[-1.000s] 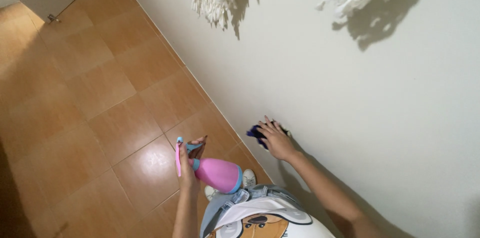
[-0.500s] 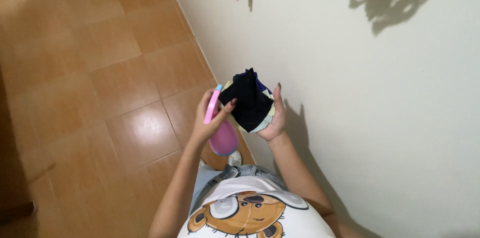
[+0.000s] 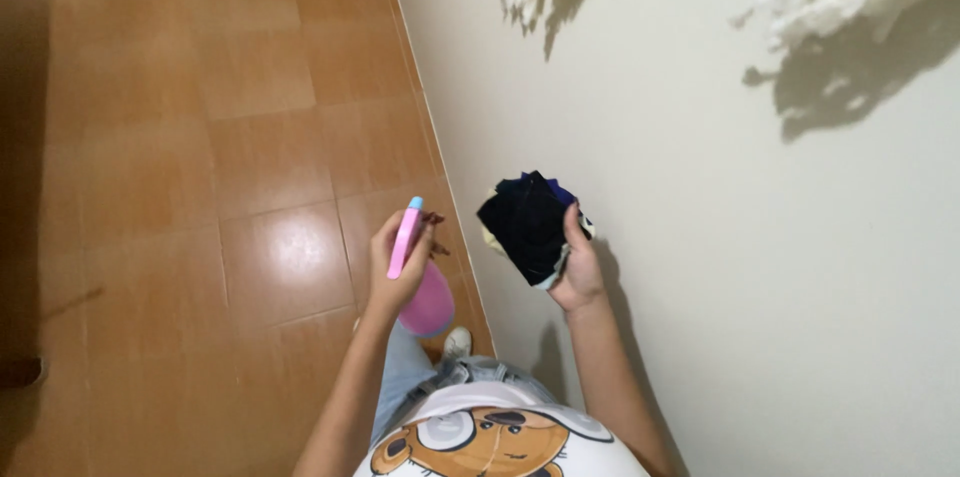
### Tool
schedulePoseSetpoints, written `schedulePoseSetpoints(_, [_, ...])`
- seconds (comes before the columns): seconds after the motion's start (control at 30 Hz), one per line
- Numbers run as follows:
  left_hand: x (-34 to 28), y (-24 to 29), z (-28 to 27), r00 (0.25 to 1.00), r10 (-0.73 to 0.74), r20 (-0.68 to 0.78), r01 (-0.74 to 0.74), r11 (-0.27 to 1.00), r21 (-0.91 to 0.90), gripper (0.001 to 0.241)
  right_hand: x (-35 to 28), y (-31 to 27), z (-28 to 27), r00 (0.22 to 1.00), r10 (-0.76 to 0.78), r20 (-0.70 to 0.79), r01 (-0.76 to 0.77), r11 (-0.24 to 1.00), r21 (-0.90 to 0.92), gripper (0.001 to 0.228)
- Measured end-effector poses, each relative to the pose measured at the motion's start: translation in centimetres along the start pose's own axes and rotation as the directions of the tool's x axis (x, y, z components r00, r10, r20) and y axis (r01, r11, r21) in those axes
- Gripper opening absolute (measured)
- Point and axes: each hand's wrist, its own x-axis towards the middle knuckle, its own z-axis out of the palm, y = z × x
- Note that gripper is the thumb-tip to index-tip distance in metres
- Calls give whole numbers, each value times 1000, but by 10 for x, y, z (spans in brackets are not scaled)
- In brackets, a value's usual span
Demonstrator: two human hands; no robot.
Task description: The person uses a duster on a long handle to dust the walls and a door. They then use a spray bottle and a cloth to wipe the walls, focusing on the lower sections and corners.
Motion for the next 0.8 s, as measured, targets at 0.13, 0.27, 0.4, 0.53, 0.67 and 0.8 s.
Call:
schedulePoseSetpoints(0.13, [16, 8, -38, 985, -122, -123, 129, 990, 50, 25, 10, -9, 40, 990, -141, 9, 140, 987, 79, 65])
schedulePoseSetpoints(0.27, [42, 10, -80, 993, -102, -58, 107, 991, 86, 31, 35, -4, 99, 883, -300, 360, 204, 938, 281, 82])
schedulePoseSetpoints(0.4, [71, 40, -125, 984, -175, -42, 175, 985, -5, 38, 94, 33, 92, 920, -309, 242, 230, 923, 307, 85])
schedulePoseSetpoints(0.53, [95, 49, -185, 997, -82, 3, 82, 997, 1, 48, 143, 80, 117, 972, -228, 58, 182, 885, 428, 74])
schedulePoseSetpoints(0.67, [126, 54, -221, 998, 64, 29, -67, 988, 141, 53, 181, 113, 141, 978, -131, 164, 34, 870, 492, 67])
schedulePoseSetpoints(0.8, [171, 46, -235, 993, -26, 117, 22, 999, 39, 52, 217, 127, 115, 992, -128, -11, 114, 834, 540, 54])
